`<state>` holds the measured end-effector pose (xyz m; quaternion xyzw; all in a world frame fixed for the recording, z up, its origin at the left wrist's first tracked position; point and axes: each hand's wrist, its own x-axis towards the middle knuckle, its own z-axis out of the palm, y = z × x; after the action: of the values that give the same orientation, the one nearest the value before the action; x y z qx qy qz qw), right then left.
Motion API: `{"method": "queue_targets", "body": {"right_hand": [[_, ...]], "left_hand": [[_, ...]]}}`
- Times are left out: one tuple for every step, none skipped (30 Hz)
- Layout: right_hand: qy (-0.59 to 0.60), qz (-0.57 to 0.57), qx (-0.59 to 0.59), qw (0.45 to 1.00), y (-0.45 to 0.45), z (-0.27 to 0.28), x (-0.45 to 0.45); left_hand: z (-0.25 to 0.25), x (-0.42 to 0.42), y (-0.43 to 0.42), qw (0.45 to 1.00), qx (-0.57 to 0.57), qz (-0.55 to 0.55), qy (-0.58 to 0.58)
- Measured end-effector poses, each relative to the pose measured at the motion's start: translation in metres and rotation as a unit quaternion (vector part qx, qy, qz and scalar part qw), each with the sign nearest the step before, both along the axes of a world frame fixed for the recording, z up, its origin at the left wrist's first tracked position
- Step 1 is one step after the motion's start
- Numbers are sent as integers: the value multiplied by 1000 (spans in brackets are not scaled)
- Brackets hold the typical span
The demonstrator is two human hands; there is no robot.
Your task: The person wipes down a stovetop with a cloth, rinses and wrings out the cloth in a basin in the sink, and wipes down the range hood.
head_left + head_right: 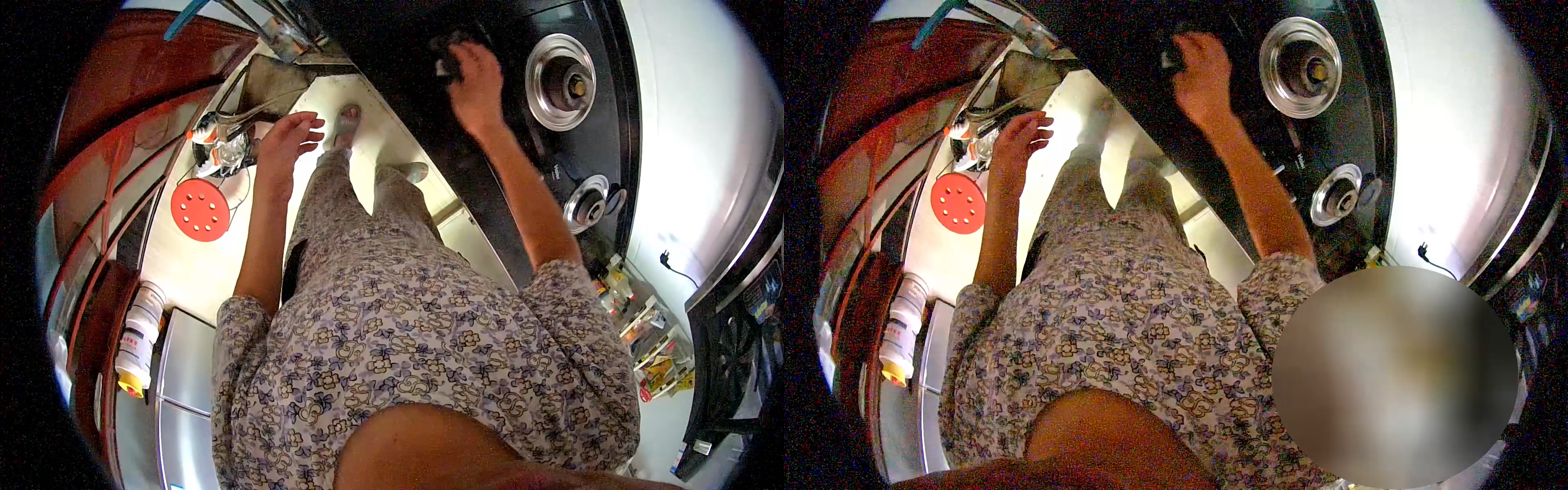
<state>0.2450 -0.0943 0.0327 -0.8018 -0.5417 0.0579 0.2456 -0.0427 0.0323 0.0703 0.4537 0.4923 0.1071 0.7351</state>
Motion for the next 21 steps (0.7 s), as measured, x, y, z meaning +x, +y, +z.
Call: {"method": "queue_targets", "body": {"right_hand": [[-41, 5, -13, 999, -3, 0, -24], [-37, 25, -22, 999, -6, -4, -42], [-13, 39, -25, 999, -7, 0, -59], [12, 52, -27, 998, -10, 5, -72], [19, 35, -30, 999, -16, 6, -78], [26, 19, -32, 999, -23, 3, -84], [31, 3, -34, 999, -26, -1, -87], [17, -20, -21, 999, -26, -7, -92], [3, -44, -8, 999, -23, -12, -99], [-11, -70, 6, 997, -16, -15, -106], [20, -87, 27, 996, 1, -19, -117], [90, -33, 47, 994, 14, -9, -128], [141, 41, 54, 988, 34, -14, -147], [199, 114, 54, 972, 55, -19, -166], [263, 147, 103, 948, 79, -16, -192], [327, 181, 150, 915, 95, -3, -210], [348, 202, 185, 897, 104, 19, -215], [368, 223, 216, 877, 111, 40, -215], [398, 224, 239, 857, 106, 49, -202], [386, 217, 210, 872, 109, 53, -187], [428, 189, 187, 864, 105, 64, -166]], "left_hand": [[-4, -2, -1, 1000, -7, 4, -3], [-3, -1, -1, 1000, -7, 4, 1], [-1, 0, -1, 1000, -5, 5, 6], [1, 0, -1, 1000, -3, 6, 11], [2, -1, -2, 1000, -2, 7, 10], [2, -4, -2, 1000, -2, 9, 9], [1, -6, -2, 1000, 0, 10, 7], [-1, -9, -2, 1000, -5, 19, 13], [-5, -12, -3, 999, -11, 26, 18], [-8, -16, -3, 999, -15, 32, 23], [-11, -20, -3, 999, -14, 26, 41], [-7, -20, -10, 996, -9, 78, 33], [-3, -23, -13, 991, -5, 128, 27], [1, -26, -14, 984, 2, 176, 19], [2, -33, -5, 974, -43, 224, -14], [7, -44, 2, 965, -39, 255, -46], [12, -57, 6, 954, -36, 288, -79], [16, -69, 9, 939, -36, 322, -112], [19, -70, 4, 944, -28, 298, -137], [19, -76, 6, 946, -21, 277, -168], [19, -81, 8, 952, -18, 240, -189]]}}
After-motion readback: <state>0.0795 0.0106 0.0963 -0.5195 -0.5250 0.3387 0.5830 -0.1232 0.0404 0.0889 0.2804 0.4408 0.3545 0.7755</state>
